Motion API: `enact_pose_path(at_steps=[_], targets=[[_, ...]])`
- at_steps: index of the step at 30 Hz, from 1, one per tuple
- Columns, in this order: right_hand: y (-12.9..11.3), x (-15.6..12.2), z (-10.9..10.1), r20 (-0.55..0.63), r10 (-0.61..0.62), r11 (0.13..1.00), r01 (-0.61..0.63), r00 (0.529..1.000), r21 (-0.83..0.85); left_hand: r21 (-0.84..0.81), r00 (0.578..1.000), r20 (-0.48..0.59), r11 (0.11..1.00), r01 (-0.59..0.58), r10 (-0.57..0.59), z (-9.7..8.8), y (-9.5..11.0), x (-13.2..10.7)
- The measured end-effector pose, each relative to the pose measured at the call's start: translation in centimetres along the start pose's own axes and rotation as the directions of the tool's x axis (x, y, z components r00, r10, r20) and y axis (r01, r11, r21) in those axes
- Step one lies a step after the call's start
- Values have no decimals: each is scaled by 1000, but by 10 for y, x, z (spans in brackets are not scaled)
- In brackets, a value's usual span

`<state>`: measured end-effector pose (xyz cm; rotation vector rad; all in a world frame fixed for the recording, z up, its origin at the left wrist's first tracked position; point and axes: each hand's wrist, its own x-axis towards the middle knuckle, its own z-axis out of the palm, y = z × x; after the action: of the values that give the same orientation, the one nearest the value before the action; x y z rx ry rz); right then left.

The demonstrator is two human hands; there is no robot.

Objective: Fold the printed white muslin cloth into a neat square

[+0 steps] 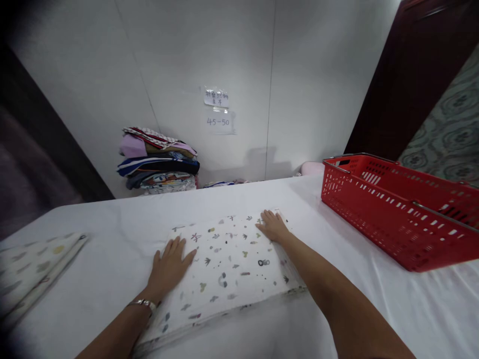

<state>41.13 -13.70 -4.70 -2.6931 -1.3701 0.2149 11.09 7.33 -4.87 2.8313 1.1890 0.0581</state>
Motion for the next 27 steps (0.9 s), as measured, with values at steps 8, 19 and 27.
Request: enact_pose_path(at_steps=[8, 19, 27], targets=[[-71, 13, -3, -30, -263, 960, 264, 964, 92, 51, 993, -67, 994, -95, 98, -19, 28, 32], [-26, 36, 3, 26, -138, 989, 136, 990, 49, -24, 998, -40, 998, -59, 58, 7, 17, 46], [32, 37, -9, 23, 84, 996, -83, 996, -31, -40, 996, -56, 997, -72, 70, 6, 18, 46]])
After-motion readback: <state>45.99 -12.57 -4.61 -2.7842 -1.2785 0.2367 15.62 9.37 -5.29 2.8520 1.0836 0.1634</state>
